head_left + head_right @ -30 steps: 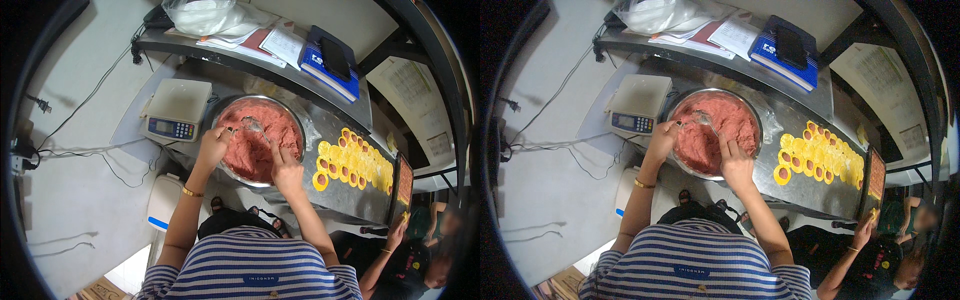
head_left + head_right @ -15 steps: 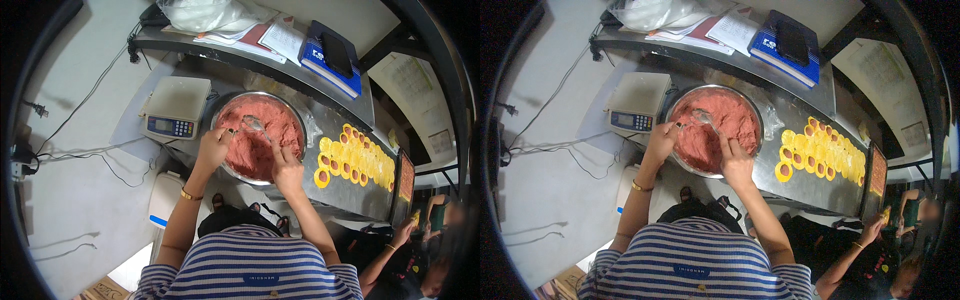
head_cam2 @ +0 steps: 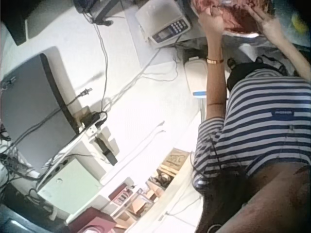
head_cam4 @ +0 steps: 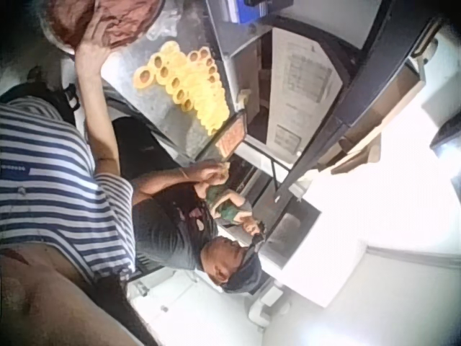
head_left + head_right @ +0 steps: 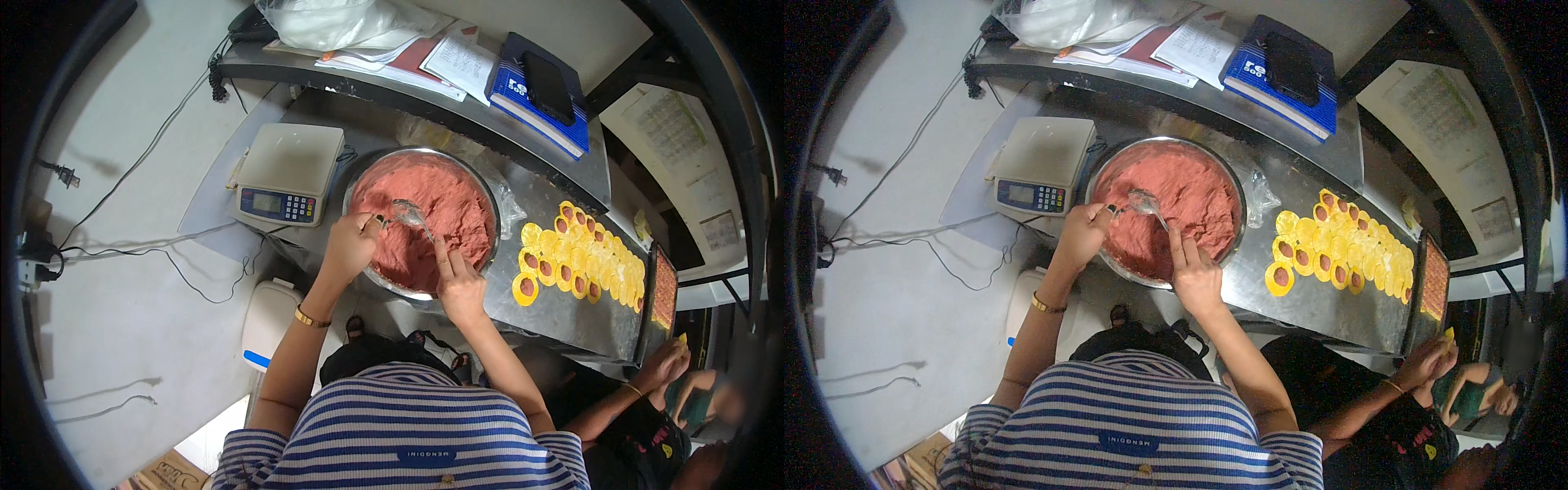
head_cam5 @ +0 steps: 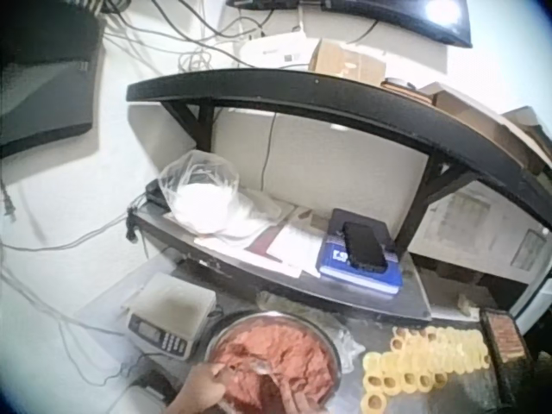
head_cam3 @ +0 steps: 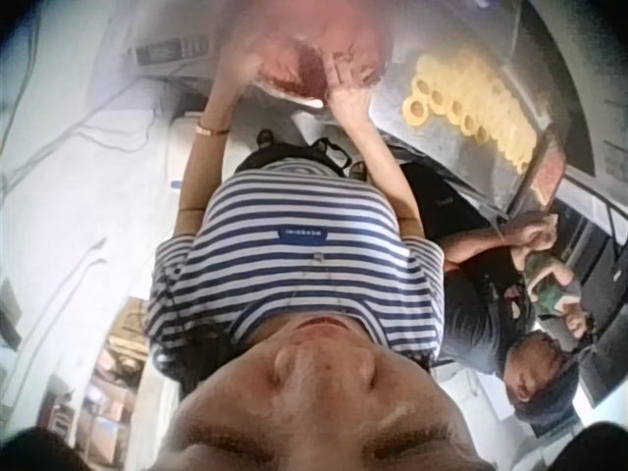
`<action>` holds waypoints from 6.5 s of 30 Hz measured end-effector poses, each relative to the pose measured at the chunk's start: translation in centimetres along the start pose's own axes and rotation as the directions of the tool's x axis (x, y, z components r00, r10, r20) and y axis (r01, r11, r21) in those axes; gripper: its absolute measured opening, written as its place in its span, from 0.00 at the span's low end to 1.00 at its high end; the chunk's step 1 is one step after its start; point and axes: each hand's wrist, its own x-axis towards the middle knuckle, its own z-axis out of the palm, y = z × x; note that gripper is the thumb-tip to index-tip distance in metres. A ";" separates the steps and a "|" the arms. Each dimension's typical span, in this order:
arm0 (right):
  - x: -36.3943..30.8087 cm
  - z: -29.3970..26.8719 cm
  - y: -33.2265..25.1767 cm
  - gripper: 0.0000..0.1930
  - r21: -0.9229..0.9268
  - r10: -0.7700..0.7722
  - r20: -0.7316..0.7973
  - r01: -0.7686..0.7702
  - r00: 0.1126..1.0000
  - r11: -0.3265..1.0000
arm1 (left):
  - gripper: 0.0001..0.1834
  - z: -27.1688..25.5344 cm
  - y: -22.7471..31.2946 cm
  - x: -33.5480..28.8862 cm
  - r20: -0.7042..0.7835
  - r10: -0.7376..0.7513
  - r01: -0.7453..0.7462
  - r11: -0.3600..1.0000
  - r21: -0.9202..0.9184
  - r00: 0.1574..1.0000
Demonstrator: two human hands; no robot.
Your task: The person scoops a pink paste from a large metal bowl using two spoons and places portions into yellow pastry cups arranged on a tray. A coworker is visible in the background also filling pastry cups.
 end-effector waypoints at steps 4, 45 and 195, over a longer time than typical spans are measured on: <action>-0.4 1.0 -0.4 0.35 0.000 0.063 0.011 -0.063 0.998 0.998 | 0.13 -0.4 -0.1 -0.3 -0.036 0.076 -0.076 0.997 0.002 0.996; 0.3 -2.4 2.9 0.24 0.021 0.318 0.253 -0.334 0.914 0.942 | 0.10 3.2 1.9 0.4 0.220 0.503 -0.514 0.575 0.637 0.836; 0.4 -0.4 1.9 0.33 0.072 0.075 0.025 -0.077 0.997 0.994 | 0.15 1.0 0.9 0.2 -0.050 0.130 -0.126 0.989 0.084 0.990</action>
